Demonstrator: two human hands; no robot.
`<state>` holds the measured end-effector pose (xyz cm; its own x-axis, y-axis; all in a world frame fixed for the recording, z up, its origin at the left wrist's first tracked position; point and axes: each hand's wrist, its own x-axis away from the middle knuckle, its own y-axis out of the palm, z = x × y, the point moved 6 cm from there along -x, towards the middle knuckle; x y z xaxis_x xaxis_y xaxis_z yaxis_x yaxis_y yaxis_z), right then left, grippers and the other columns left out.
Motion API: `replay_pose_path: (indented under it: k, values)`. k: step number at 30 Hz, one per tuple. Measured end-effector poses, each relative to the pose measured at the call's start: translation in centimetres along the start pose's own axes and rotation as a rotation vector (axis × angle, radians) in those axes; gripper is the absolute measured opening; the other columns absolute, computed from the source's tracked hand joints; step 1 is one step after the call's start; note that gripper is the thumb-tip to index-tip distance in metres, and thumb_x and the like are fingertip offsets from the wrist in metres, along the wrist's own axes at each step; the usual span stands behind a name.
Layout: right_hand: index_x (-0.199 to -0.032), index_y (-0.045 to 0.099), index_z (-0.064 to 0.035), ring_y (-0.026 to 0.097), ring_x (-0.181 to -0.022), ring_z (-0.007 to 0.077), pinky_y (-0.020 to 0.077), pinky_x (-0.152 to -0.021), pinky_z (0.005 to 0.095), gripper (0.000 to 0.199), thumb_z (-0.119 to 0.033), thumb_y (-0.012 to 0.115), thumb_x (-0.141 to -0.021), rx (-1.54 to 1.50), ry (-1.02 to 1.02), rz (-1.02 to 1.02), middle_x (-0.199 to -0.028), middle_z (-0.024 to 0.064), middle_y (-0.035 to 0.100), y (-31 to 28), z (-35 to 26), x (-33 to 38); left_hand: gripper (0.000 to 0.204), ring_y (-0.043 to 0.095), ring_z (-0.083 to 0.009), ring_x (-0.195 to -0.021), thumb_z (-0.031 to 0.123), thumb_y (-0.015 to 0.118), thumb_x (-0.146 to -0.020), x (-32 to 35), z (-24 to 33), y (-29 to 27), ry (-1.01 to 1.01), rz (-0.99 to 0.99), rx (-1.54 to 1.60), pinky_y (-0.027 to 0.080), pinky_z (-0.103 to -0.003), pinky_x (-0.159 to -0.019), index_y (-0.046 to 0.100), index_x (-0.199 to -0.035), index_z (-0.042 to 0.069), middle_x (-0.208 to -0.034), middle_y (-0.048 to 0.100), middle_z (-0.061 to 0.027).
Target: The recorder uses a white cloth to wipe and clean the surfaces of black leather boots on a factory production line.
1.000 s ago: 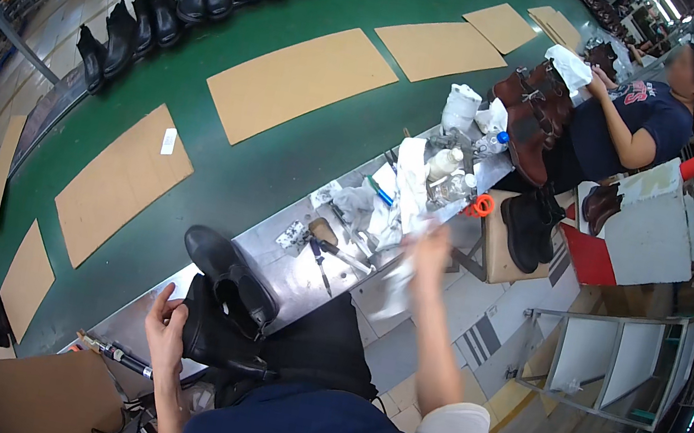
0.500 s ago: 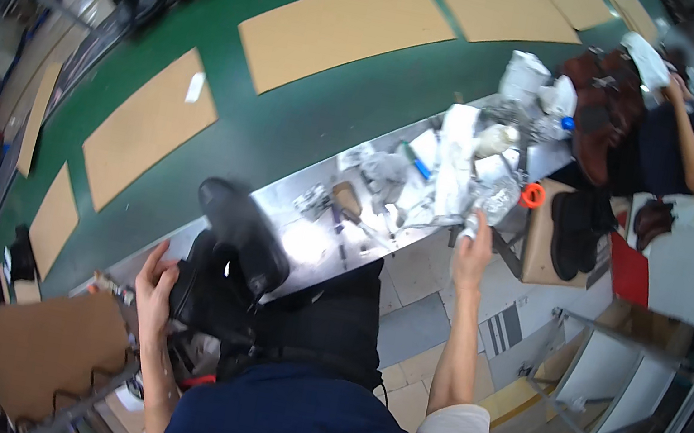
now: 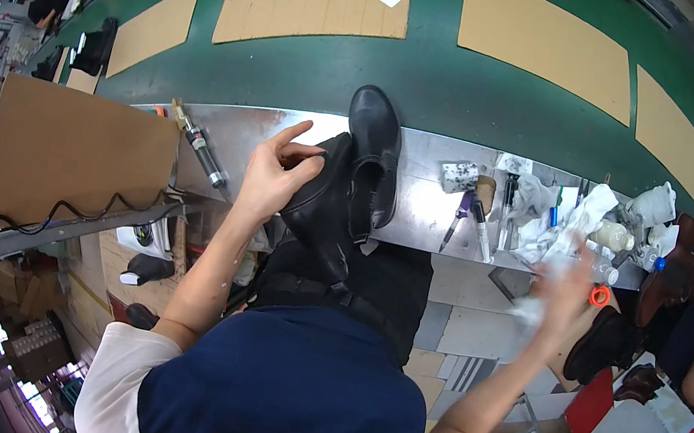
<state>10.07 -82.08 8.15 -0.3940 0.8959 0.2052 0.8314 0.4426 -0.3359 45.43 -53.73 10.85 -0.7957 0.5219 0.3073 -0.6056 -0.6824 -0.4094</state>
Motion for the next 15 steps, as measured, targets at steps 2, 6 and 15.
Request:
replay_pose_path:
  k: [2,6,15]
  values:
    - [-0.103,0.053,-0.0068,0.058,-0.058,0.0087,0.0455,-0.051,0.0216,0.030,-0.006,0.057,-0.074,0.059,0.223,-0.362,-0.068,0.0011,0.059,12.7,-5.8,5.3,0.061,0.064,-0.0212,-0.085,0.020,0.065,-0.070,-0.2,0.0,0.3,0.011,-0.008,0.002,0.047,-0.031,-0.083,0.050,-0.123,-0.005,-0.091,0.068,-0.0142]
    - [-0.089,0.051,-0.0038,0.057,-0.067,0.0074,0.0440,-0.059,0.0195,0.013,0.000,0.051,-0.077,-0.541,0.272,-0.729,-0.071,0.0020,0.059,25.5,-8.6,10.7,0.061,0.064,-0.0238,-0.087,0.021,0.065,-0.069,0.0,0.4,0.1,0.015,-0.018,-0.014,0.047,-0.032,-0.084,0.050,-0.122,-0.005,-0.092,0.068,-0.0146]
    - [-0.078,0.051,-0.0009,0.050,-0.063,0.0032,0.0391,-0.058,0.0191,0.005,-0.002,0.055,-0.077,-0.348,0.134,-0.616,-0.069,0.0015,0.058,28.2,-9.7,12.0,0.060,0.064,-0.0235,-0.091,0.019,0.064,-0.071,0.2,0.7,-0.4,0.059,-0.027,-0.091,0.047,-0.032,-0.085,0.049,-0.123,-0.005,-0.095,0.067,-0.0166]
